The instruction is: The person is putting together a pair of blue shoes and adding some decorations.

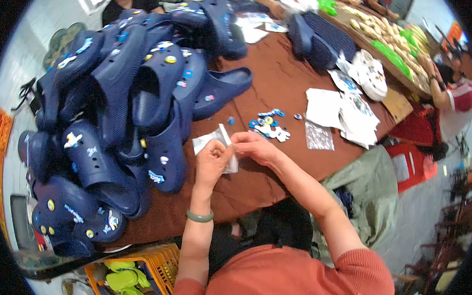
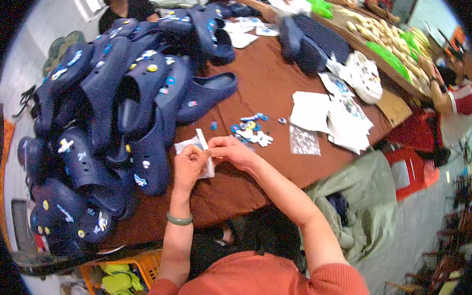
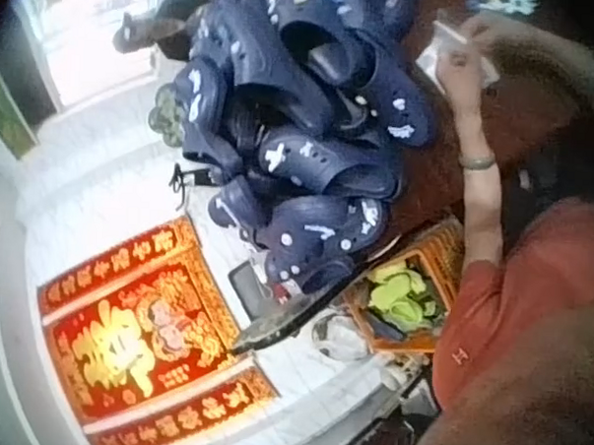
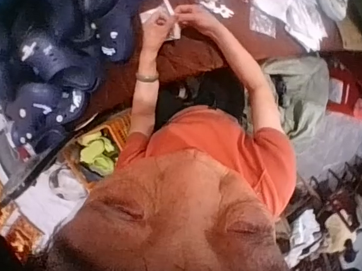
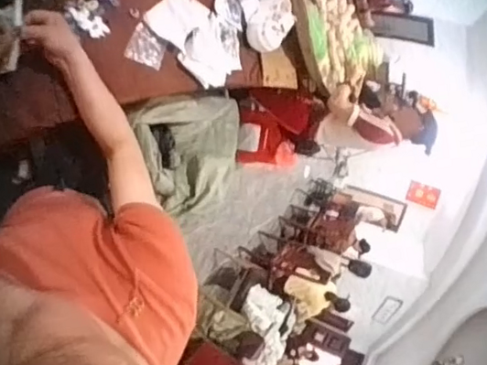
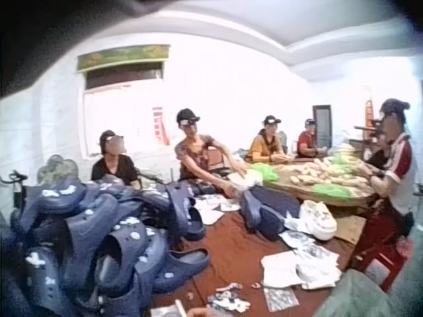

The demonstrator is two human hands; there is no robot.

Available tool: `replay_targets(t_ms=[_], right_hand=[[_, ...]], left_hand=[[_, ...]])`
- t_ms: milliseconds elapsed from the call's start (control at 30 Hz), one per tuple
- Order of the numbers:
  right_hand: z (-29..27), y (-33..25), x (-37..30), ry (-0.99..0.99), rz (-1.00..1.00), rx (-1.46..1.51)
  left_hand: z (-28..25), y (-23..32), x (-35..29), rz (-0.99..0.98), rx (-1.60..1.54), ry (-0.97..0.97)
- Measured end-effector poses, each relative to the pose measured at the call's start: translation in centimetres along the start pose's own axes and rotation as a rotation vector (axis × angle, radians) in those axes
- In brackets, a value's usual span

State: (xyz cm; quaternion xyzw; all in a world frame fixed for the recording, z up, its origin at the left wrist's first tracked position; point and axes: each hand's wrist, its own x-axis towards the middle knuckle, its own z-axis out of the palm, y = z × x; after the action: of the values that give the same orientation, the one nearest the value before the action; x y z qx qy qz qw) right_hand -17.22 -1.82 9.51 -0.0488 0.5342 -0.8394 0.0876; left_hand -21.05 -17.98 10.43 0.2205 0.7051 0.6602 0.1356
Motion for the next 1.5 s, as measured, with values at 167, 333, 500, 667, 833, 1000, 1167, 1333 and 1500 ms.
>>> replay_targets(t_ms=[167,333,500,667,833,1000,1167,1333,1500], right_hand=[[-0.9,0.8,0.9,-0.041,0.003,-0.04],[-0.1,0.7,1.4,-0.086,-0.056,-0.031],[-1.2,1.5,1.6,0.008,-0.003,0.085],[-0.9,1.1,1.6,0.115,-0.002,0.03],[-1.0,0.5,1.5,0.114,0.019,-0.008],[-0.7,0.4,1.5,0.103,-0.028,0.041],[0.2,0.0,1.1,0.273,-0.195,0.027],[0.1,-0.8,0.4,0.177,-0.17,-0.022],[0.2,-1.1,0.2,0.336,-0.239,0.09]], left_hand=[[-0.1,1.2,0.1,-0.074,0.418,-0.035],[0.2,-0.4,0.1,0.08,0.526,0.029],[1.3,0.9,-1.9,0.317,0.899,0.079],[-0.7,1.1,-2.1,0.257,1.085,0.109],[-3.4,5.4,-1.1,0.322,0.579,0.285],[-3.8,6.9,0.2,0.375,0.389,0.18],[-2.6,4.0,1.4,0.274,0.107,0.018],[-3.4,2.9,1.1,0.147,-0.29,-0.068],[-4.6,2.9,1.3,0.057,-0.312,-0.104]])
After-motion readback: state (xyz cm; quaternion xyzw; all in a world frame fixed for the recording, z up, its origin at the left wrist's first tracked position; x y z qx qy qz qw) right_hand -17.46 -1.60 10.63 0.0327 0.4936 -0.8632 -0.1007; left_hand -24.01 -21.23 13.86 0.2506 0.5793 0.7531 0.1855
